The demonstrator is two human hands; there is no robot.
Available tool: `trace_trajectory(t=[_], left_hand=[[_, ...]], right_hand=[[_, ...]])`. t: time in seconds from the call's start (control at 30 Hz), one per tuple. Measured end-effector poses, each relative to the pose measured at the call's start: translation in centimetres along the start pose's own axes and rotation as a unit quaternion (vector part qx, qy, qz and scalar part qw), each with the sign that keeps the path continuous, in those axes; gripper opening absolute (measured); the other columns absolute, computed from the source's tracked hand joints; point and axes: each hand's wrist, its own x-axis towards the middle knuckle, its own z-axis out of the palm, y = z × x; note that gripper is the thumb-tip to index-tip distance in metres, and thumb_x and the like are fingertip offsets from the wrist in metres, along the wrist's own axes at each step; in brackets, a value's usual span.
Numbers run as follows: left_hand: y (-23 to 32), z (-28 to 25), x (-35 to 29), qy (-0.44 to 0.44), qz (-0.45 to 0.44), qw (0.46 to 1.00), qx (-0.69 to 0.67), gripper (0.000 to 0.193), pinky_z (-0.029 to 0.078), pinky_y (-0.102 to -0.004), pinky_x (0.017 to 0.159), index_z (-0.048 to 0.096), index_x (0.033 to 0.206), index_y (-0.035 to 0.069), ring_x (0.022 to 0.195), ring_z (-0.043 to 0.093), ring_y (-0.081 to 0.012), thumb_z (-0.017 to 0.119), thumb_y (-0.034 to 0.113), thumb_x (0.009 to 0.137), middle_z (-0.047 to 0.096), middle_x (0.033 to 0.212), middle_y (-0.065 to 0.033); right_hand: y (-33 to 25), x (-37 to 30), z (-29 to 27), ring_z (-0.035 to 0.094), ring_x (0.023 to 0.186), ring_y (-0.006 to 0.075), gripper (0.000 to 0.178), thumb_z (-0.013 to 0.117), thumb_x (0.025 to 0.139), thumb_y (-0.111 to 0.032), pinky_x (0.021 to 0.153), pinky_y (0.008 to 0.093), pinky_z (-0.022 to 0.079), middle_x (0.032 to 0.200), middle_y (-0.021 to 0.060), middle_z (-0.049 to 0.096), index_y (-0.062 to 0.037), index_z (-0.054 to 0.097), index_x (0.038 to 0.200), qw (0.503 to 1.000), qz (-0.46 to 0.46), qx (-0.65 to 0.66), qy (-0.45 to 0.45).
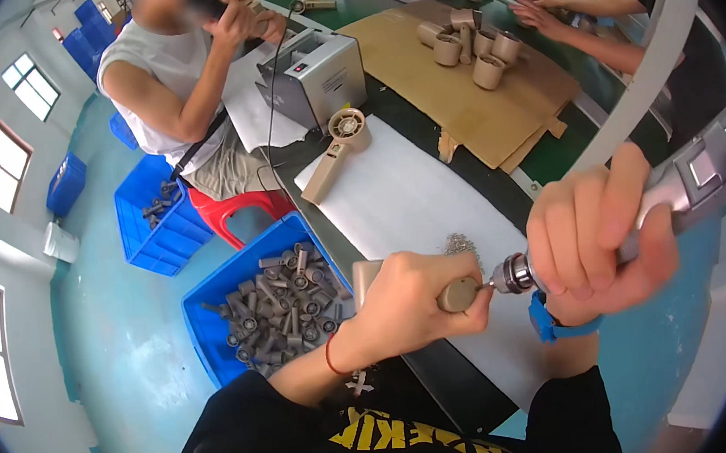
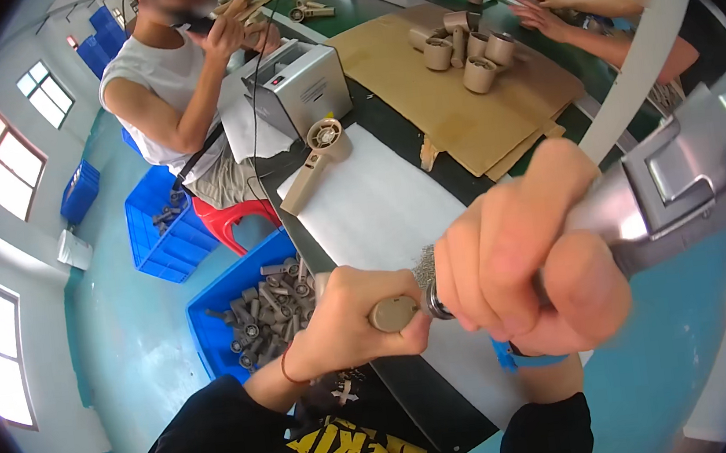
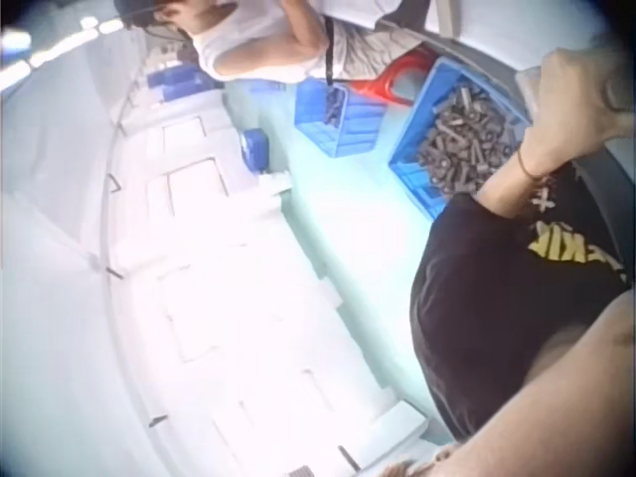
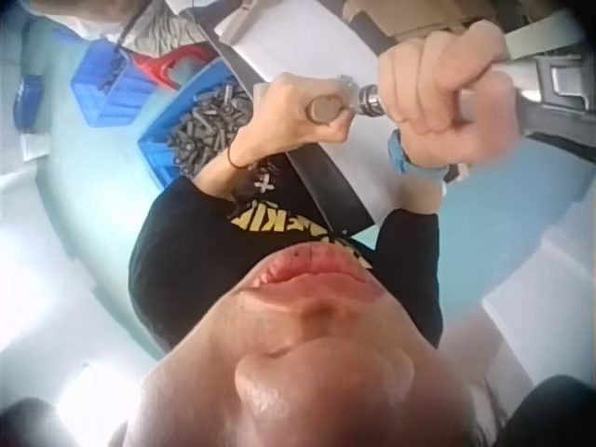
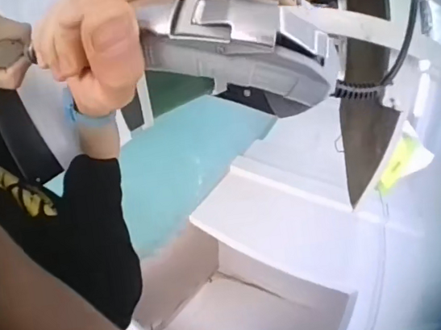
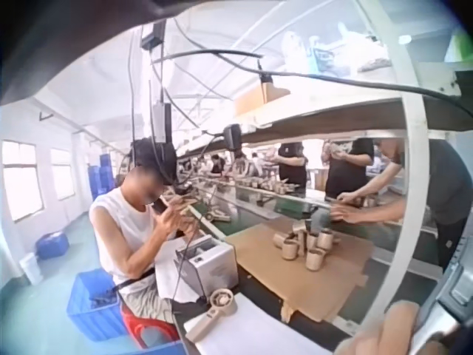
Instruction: Assembling small plastic components by driving screws into them using an electric screwdriver.
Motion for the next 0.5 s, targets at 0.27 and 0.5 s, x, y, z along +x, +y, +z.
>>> trace_trajectory(t=[0.27,0.5], left_hand=[[-3.8,-0.8,8.1,-0.149,0.207,0.959,0.125,0.021,0.046,-0.0366,0.076,0.058,0.094,0.008,0.088,0.058,-0.0252,0.072,0.008,0.078,0.058,0.09,-0.0078],[-17.3,-0.7,22.4,-0.096,0.29,0.782,0.543,0.018,0.044,-0.0382,0.079,0.069,0.094,0.018,0.096,0.051,-0.0252,0.064,0.017,0.076,0.055,0.094,-0.006]], right_hand=[[-4.5,0.4,-2.6,0.041,0.04,0.0074,0.024,0.046,0.101,-0.028,0.04,0.0211,0.039,0.054,-0.0006,0.046,-0.0052,0.044,0.095,0.991,-0.101,-0.077,0.05],[-4.8,0.1,-4.0,0.038,0.041,0.0089,0.026,0.041,0.102,-0.029,0.04,0.0252,0.039,0.053,-0.0007,0.042,-0.0043,0.042,0.095,0.979,-0.09,-0.1,0.154]])
